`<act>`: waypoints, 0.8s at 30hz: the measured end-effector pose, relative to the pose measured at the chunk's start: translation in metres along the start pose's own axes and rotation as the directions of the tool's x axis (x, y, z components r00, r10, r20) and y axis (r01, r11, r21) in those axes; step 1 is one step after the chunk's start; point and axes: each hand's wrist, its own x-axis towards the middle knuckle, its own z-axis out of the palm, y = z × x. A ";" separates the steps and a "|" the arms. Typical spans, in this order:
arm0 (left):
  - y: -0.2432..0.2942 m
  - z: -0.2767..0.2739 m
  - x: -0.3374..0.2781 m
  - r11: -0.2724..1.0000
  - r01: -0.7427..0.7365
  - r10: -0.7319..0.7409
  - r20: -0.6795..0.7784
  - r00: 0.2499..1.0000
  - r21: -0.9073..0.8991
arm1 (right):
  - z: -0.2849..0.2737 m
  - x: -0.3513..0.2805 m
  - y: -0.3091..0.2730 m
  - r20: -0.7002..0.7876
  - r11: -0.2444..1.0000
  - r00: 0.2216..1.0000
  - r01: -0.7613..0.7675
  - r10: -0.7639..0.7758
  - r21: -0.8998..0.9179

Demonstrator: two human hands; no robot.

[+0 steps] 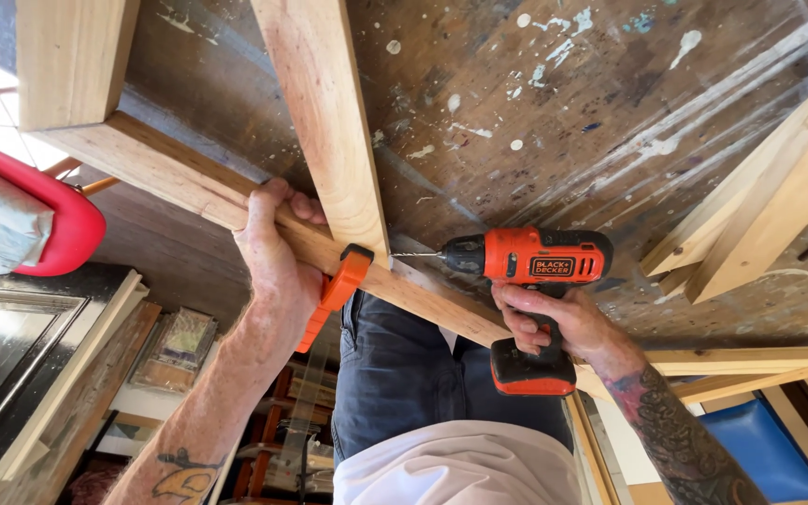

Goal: Assembling a wooden frame using clamps, a power drill, and wood glue

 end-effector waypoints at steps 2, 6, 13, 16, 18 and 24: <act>-0.002 -0.003 0.003 1.000 -0.010 0.010 0.003 1.000 -0.023 | 0.002 0.001 -0.001 0.010 1.000 1.000 0.001 -0.001 0.009; -0.002 -0.003 0.002 1.000 -0.002 0.002 -0.004 1.000 -0.016 | 0.006 0.000 -0.003 0.009 0.999 1.000 0.008 -0.008 0.033; 0.000 -0.002 0.002 0.999 -0.016 0.016 0.033 0.999 -0.028 | 0.010 0.001 -0.005 -0.001 1.000 1.000 0.007 -0.007 0.001; -0.002 -0.002 0.002 0.999 -0.028 0.029 0.043 0.999 -0.028 | 0.005 0.000 -0.002 -0.005 1.000 1.000 -0.002 0.002 0.016; -0.001 -0.001 0.002 0.999 -0.041 0.042 0.040 0.998 -0.032 | 0.002 0.002 0.000 0.003 1.000 1.000 -0.011 0.011 0.025; 0.000 -0.001 0.000 0.999 -0.012 0.014 0.047 0.999 -0.045 | 0.004 0.001 0.001 -0.008 1.000 1.000 -0.026 0.026 -0.001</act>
